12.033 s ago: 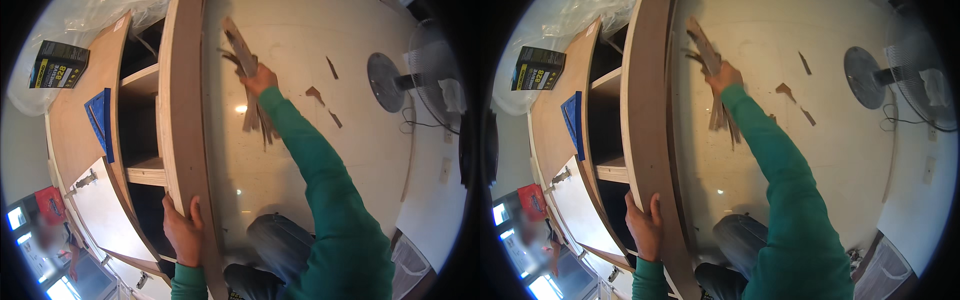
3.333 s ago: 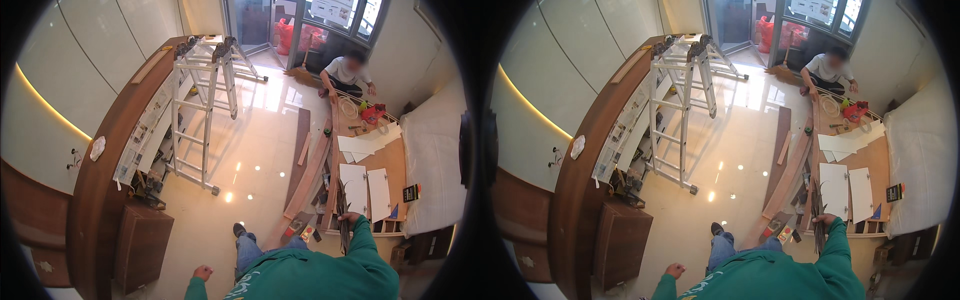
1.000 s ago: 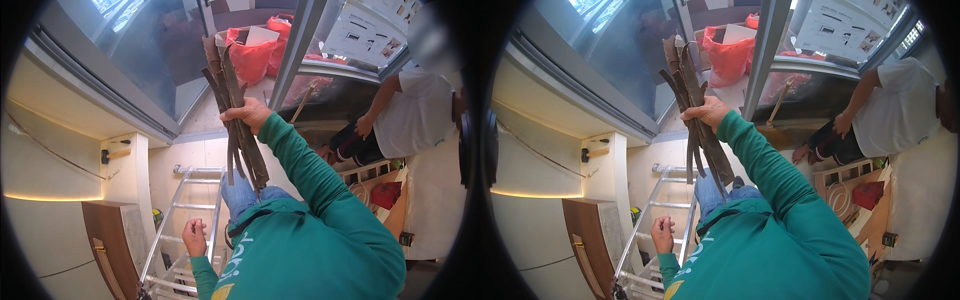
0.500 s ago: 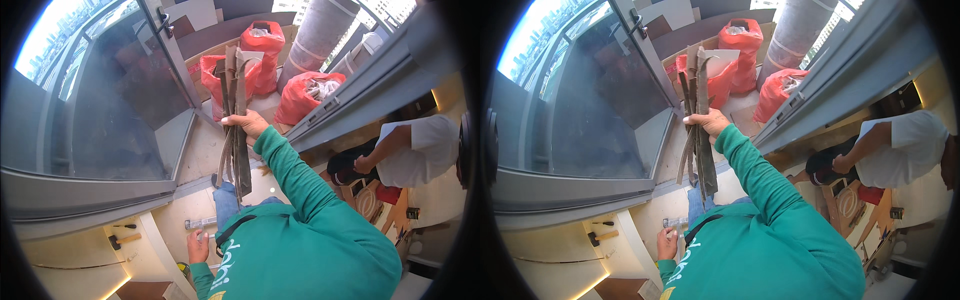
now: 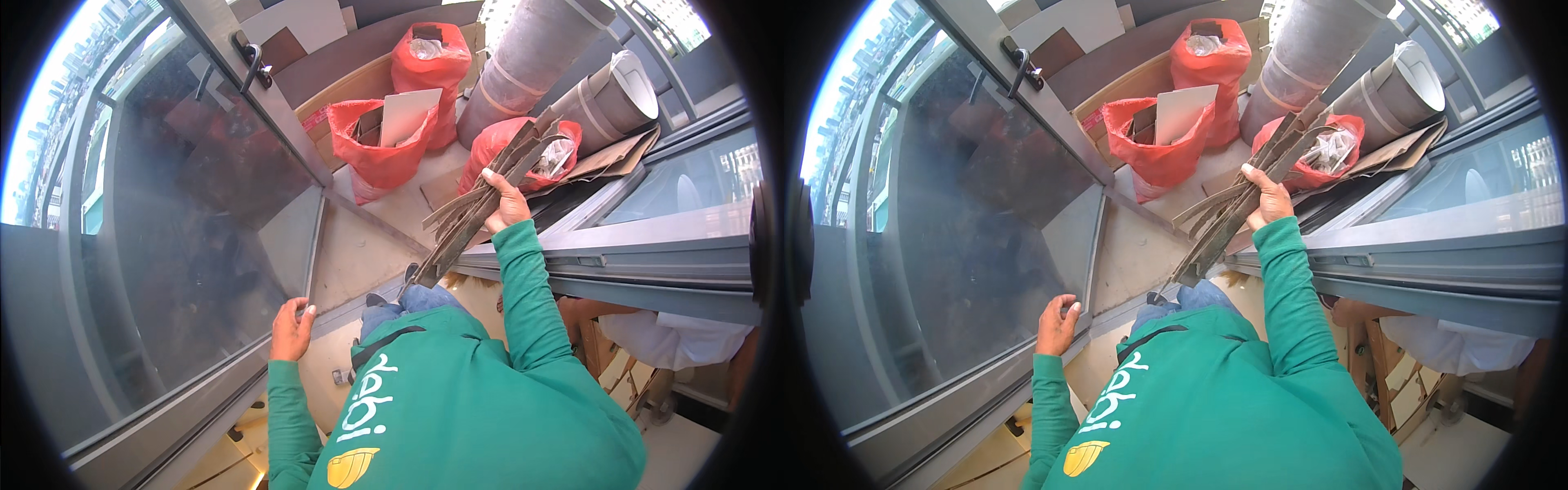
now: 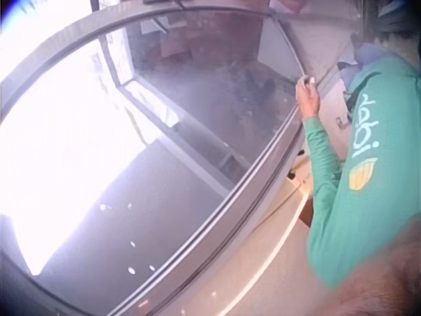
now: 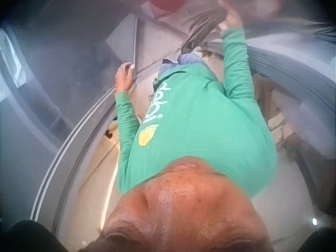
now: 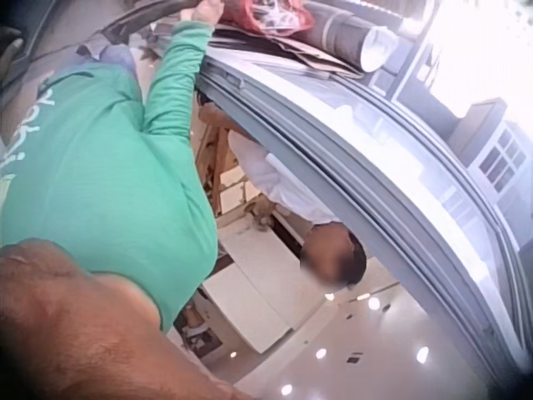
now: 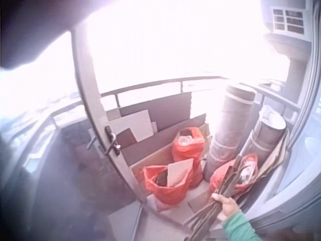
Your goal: The person assembles furniture by handling wooden panels and white cabinet doors, wiping surfaces with a cloth, and gathering wood trim pieces. They place trim pieces into a red bag and later retrieve a curved trim piece from a cabinet to fit onto a wooden frame.
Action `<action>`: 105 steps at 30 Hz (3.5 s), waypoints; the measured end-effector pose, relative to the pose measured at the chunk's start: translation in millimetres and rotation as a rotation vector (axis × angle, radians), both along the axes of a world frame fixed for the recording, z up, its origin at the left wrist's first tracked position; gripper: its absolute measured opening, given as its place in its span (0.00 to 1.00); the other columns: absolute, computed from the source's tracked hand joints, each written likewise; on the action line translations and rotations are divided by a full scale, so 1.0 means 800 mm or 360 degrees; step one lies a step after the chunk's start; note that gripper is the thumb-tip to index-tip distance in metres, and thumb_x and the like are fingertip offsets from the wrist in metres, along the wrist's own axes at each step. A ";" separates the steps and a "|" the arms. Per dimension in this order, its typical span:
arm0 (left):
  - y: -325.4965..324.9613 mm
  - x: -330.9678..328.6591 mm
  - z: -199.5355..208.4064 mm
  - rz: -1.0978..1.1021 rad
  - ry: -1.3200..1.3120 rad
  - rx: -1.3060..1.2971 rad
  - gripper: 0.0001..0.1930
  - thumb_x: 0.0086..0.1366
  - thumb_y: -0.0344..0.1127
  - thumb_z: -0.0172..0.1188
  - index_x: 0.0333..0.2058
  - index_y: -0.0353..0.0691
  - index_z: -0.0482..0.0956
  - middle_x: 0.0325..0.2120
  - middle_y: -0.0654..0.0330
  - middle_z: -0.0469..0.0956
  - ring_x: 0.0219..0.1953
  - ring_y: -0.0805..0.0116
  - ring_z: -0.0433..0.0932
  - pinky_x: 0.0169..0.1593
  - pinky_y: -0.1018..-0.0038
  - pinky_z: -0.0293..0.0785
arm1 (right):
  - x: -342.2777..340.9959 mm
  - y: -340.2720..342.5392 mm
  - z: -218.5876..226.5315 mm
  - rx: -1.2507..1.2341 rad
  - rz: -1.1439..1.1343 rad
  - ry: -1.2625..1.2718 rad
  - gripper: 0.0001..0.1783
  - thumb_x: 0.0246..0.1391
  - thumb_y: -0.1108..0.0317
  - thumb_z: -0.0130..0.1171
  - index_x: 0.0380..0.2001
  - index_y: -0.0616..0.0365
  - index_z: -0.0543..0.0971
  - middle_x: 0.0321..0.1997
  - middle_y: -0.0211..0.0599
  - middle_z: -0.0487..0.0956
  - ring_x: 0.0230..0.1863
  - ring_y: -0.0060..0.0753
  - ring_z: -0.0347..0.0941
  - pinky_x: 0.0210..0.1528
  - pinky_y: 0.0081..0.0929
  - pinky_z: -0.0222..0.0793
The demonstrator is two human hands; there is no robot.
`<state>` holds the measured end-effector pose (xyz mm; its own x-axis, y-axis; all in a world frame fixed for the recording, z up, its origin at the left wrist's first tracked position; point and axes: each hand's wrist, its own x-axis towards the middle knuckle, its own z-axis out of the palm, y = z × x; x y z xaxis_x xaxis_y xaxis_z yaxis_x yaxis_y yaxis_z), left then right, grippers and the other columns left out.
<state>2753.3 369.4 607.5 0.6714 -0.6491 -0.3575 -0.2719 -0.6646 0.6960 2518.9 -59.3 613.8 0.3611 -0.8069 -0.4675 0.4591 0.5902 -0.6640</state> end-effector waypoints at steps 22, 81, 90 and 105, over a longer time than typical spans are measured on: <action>-0.285 0.172 -0.116 -0.0625 0.0403 -0.0109 0.25 0.73 0.49 0.61 0.57 0.33 0.77 0.51 0.50 0.81 0.41 0.63 0.83 0.48 0.65 0.80 | 0.118 -0.187 -0.023 -0.0362 -0.0691 -0.0146 0.25 0.55 0.61 0.77 0.54 0.48 0.79 0.51 0.29 0.82 0.54 0.37 0.78 0.60 0.53 0.75; -0.648 0.078 -0.378 0.1226 0.1976 0.0237 0.20 0.74 0.53 0.55 0.40 0.40 0.85 0.34 0.63 0.85 0.29 0.69 0.80 0.36 0.66 0.82 | 0.308 -0.371 -0.280 -0.0573 0.1260 -0.0104 0.18 0.68 0.60 0.60 0.47 0.68 0.81 0.64 0.58 0.75 0.58 0.43 0.79 0.59 0.37 0.80; -0.668 0.078 -0.275 -0.0285 0.0175 0.0404 0.25 0.65 0.47 0.63 0.54 0.35 0.78 0.51 0.46 0.79 0.56 0.43 0.74 0.60 0.51 0.70 | 0.296 -0.390 -0.285 -0.0693 0.1103 -0.0029 0.09 0.67 0.71 0.59 0.46 0.64 0.81 0.56 0.49 0.82 0.65 0.47 0.74 0.70 0.45 0.70; -0.755 0.101 -0.387 -0.0533 0.0123 0.0707 0.49 0.57 0.44 0.72 0.71 0.32 0.55 0.69 0.46 0.60 0.69 0.45 0.64 0.61 0.52 0.77 | 0.305 -0.404 -0.271 -0.1228 0.1290 0.0231 0.24 0.65 0.49 0.61 0.46 0.62 0.82 0.53 0.49 0.83 0.62 0.45 0.74 0.67 0.43 0.68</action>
<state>2834.4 -234.7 298.1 0.4156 -0.5982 -0.6851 -0.4777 -0.7846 0.3952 2762.7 -382.8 397.3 0.8924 -0.4505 -0.0257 0.0157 0.0879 -0.9960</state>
